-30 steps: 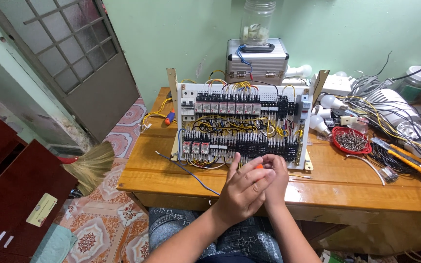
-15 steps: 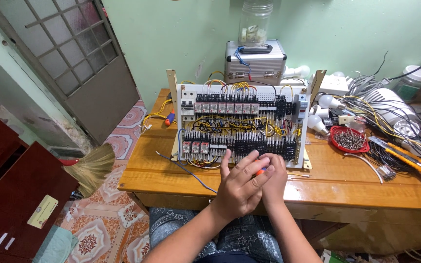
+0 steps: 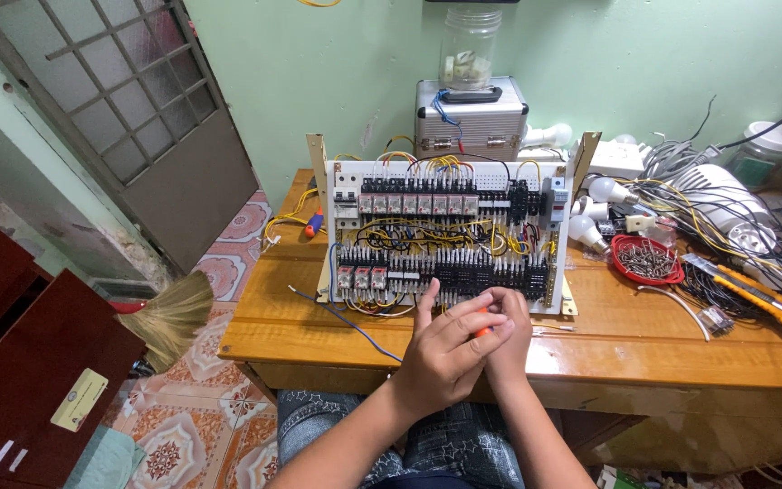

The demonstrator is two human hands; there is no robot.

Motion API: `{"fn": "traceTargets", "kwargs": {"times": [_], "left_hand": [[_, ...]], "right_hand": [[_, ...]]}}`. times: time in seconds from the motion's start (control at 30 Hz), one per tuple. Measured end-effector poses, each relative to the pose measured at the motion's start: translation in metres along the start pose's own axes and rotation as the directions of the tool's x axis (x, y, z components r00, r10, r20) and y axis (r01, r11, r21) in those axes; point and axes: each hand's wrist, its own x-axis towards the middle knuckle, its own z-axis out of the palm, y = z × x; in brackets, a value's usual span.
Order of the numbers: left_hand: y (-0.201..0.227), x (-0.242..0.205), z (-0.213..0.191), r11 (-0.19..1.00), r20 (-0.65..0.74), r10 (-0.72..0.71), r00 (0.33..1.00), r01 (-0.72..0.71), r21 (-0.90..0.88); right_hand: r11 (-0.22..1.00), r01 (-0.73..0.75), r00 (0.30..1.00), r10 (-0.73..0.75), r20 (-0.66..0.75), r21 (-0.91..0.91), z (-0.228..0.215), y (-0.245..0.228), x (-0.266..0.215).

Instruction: The person sits on the floor and uses a screwdriver to connect yellow and blue wires to terminals on a white electrical panel. They repeatedly strip wire ends, insert them into terminal slots, and tighten the screws to secure the connections.

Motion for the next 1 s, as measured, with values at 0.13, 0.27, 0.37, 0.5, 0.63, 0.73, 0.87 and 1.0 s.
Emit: {"fn": "traceTargets", "kwargs": {"times": [0.13, 0.27, 0.37, 0.5, 0.63, 0.73, 0.87, 1.0], "left_hand": [[-0.007, 0.001, -0.005, 0.997, 0.091, 0.025, 0.996, -0.018, -0.082], [-0.021, 0.001, -0.002, 1.000, 0.012, 0.019, 1.000, -0.019, -0.013], [-0.025, -0.006, 0.006, 0.991, -0.050, 0.014, 0.999, -0.008, 0.132], [-0.019, -0.021, 0.023, 0.968, -0.027, 0.092, 0.995, -0.083, 0.236], [-0.007, -0.028, 0.033, 0.967, -0.079, 0.160, 0.984, -0.140, 0.215], [-0.010, -0.033, 0.030, 0.984, -0.160, 0.134, 0.978, -0.112, 0.138], [-0.034, -0.057, 0.015, 0.979, -0.387, -0.202, 0.900, 0.193, -0.063], [-0.056, -0.066, -0.025, 0.767, -0.550, -0.642, 0.535, 0.425, -0.481]], "right_hand": [[0.998, 0.061, 0.998, -0.061, -0.012, 0.011, 0.001, 0.003, 0.000], [0.993, 0.112, 0.992, -0.114, -0.056, -0.041, 0.012, 0.034, 0.005], [0.979, 0.203, 0.973, -0.203, -0.107, -0.010, 0.014, 0.042, 0.003], [0.980, 0.183, 0.980, -0.177, -0.086, 0.071, 0.026, 0.084, 0.008], [0.985, 0.155, 0.983, -0.145, -0.115, 0.080, 0.022, 0.042, -0.001], [0.992, 0.123, 0.988, -0.119, -0.102, 0.041, 0.026, 0.045, -0.001], [0.999, 0.029, 0.998, -0.027, -0.059, 0.042, 0.020, 0.032, 0.001], [0.996, 0.087, 0.994, -0.089, -0.062, -0.035, 0.014, 0.015, 0.001]]}}
